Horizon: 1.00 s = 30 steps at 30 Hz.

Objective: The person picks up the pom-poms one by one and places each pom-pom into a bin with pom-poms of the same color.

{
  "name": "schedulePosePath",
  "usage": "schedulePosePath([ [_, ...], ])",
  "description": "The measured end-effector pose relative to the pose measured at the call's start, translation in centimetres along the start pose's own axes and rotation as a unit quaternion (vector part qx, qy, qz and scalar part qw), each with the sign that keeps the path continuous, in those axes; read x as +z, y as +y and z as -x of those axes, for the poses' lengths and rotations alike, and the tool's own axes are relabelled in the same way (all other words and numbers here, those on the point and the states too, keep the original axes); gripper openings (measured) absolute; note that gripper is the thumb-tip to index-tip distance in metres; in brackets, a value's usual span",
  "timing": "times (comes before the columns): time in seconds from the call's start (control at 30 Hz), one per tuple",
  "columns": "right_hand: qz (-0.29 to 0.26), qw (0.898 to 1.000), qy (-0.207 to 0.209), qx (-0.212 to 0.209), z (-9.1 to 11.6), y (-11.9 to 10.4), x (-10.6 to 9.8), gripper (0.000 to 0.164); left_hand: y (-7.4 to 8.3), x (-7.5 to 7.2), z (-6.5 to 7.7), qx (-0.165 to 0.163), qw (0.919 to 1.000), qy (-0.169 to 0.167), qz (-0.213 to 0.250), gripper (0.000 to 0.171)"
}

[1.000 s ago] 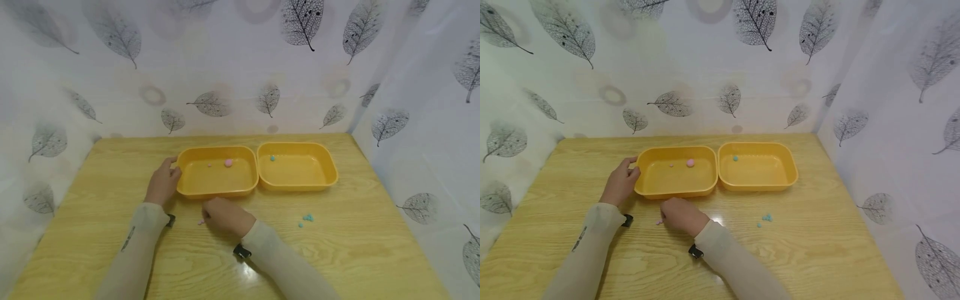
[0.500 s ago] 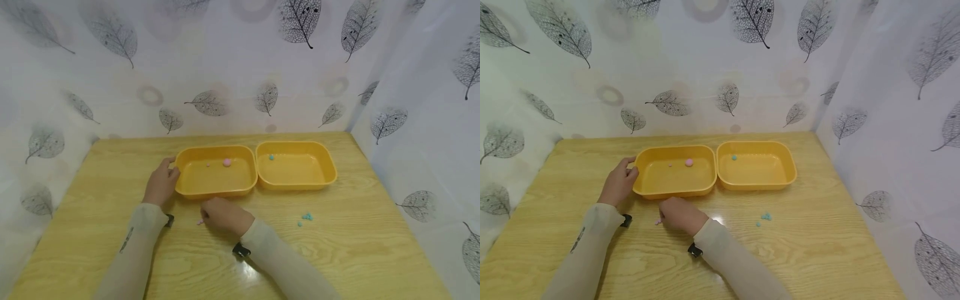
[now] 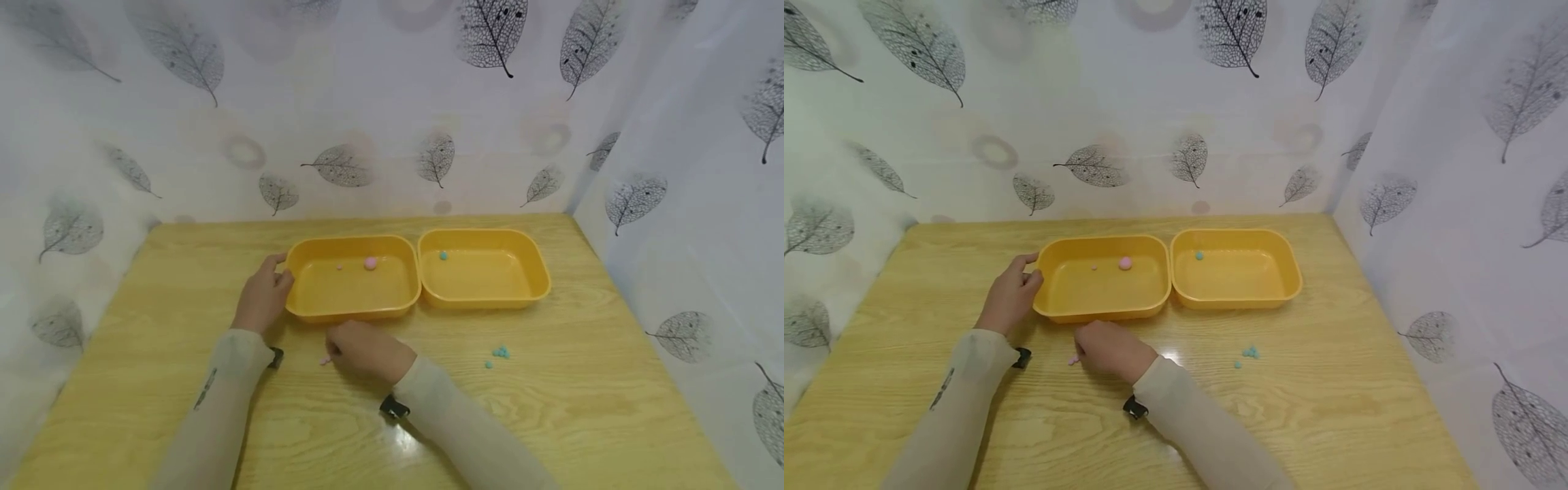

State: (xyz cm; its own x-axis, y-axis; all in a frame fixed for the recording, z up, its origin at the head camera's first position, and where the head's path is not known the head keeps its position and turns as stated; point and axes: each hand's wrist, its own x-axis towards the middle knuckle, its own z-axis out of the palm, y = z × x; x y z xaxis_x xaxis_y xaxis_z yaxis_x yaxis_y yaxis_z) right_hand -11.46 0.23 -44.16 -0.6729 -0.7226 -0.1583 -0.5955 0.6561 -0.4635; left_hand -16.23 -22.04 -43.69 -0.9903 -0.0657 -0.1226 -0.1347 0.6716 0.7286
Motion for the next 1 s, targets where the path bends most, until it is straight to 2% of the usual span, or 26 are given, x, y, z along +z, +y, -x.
schedulePosePath([
  [0.17, 0.0, 1.0, -0.008, -0.018, 0.5, -0.1, -0.5, 0.022, -0.1, 0.2, 0.0, 0.003, 1.0, 0.003, 0.002, 0.055],
  [0.27, -0.028, 0.998, -0.038, -0.037, 1.0, 0.3, -1.2, 0.023, -0.2, 0.3, 0.0, 0.005, 1.0, 0.001, 0.005, 0.055],
  [0.4, -0.062, 0.994, -0.072, -0.056, 1.6, 1.0, -3.0, 0.017, -0.3, 0.3, -0.2, 0.004, 1.0, -0.004, 0.007, 0.056],
  [0.5, -0.075, 0.992, -0.062, -0.082, 1.8, 1.2, -4.6, 0.01, -0.3, 0.1, -0.2, 0.001, 1.0, -0.004, 0.007, 0.056],
  [0.63, -0.08, 0.991, 0.008, -0.103, 2.3, 1.3, -6.4, 0.006, -0.1, 0.0, -0.3, -0.006, 0.9999, -0.008, 0.007, 0.056],
  [0.77, -0.067, 0.988, 0.115, -0.079, 2.7, 1.8, -7.3, 0.004, 0.0, 0.0, -0.1, -0.006, 0.9999, -0.008, 0.008, 0.055],
  [0.9, -0.074, 0.974, 0.197, -0.081, 2.8, 2.5, -7.4, 0.006, 0.0, 0.0, 0.0, -0.001, 1.0, -0.004, 0.009, 0.054],
  [1.0, -0.073, 0.965, 0.235, -0.091, 2.7, 3.1, -7.4, 0.009, 0.0, -0.1, 0.1, 0.002, 1.0, -0.004, 0.007, 0.054],
])
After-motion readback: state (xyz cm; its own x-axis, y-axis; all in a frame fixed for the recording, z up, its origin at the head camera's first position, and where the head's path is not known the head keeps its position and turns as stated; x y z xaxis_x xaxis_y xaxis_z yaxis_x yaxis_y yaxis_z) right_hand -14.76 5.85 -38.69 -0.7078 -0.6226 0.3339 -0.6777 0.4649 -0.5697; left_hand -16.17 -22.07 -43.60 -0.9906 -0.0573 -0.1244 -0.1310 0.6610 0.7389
